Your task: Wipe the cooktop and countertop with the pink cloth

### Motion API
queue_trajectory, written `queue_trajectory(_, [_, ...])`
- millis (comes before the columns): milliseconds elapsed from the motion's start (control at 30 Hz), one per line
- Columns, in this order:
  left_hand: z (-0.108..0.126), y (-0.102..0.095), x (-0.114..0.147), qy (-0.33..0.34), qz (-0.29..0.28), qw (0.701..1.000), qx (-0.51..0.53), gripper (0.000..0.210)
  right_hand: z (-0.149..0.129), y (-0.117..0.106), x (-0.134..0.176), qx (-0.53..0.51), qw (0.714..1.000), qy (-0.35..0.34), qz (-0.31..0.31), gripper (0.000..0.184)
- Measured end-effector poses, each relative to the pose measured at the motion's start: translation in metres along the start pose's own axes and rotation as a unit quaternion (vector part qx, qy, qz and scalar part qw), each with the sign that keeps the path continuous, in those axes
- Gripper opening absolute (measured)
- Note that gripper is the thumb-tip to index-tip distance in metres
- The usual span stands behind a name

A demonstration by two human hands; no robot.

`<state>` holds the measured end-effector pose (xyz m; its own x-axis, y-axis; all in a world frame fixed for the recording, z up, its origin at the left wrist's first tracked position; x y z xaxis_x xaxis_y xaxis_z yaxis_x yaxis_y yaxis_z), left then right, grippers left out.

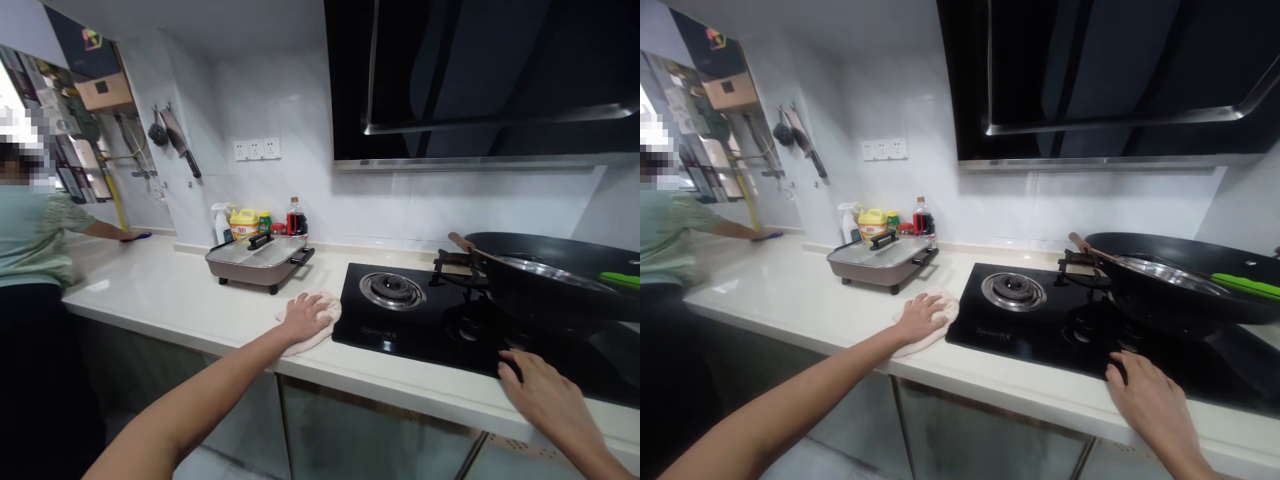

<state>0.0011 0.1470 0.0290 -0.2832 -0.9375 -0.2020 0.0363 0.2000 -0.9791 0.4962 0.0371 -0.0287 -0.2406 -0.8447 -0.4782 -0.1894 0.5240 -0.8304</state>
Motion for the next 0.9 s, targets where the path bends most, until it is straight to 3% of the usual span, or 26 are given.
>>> queue_trajectory(100, [0.006, 0.011, -0.043, -0.012, 0.001, 1.0, 0.013, 0.053, 0.0, -0.004, 0.001, -0.012, 1.0, -0.007, 0.012, 0.057])
queue_trajectory(200, [-0.002, 0.019, -0.086, -0.038, -0.003, 0.999, 0.032, 0.056, 0.003, -0.008, 0.001, -0.025, 0.999, -0.008, 0.025, 0.055])
queue_trajectory(333, [-0.033, 0.023, -0.129, -0.076, -0.003, 0.996, 0.046, 0.062, 0.009, -0.012, -0.001, -0.041, 0.999, 0.0, 0.03, 0.051])
queue_trajectory(433, [-0.066, 0.025, -0.142, -0.118, -0.005, 0.992, 0.048, 0.066, 0.012, -0.012, -0.002, -0.043, 0.999, 0.005, 0.028, 0.048])
queue_trajectory(600, [-0.091, 0.024, -0.134, -0.14, -0.001, 0.989, 0.042, 0.07, 0.016, -0.009, -0.003, -0.039, 0.999, 0.016, 0.019, 0.048])
queue_trajectory(733, [-0.079, 0.018, -0.102, -0.131, 0.006, 0.991, 0.03, 0.067, 0.015, -0.007, -0.003, -0.037, 0.999, 0.025, 0.014, 0.05])
queue_trajectory(900, [-0.058, 0.005, -0.038, -0.084, 0.023, 0.996, 0.014, 0.058, 0.014, -0.005, -0.004, -0.042, 0.999, 0.021, 0.005, 0.052])
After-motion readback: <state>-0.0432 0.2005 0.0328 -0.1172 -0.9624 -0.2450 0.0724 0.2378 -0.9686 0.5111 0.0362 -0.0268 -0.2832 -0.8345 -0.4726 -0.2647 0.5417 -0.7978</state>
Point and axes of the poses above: each hand's wrist, its own x-axis away from the middle knuckle, its own y-axis out of the palm, z = x × y, the point moved 9 cm from there along -x, towards the middle knuckle, and after that the axes turned 4 degrees about -x, right-handed, at the moved point
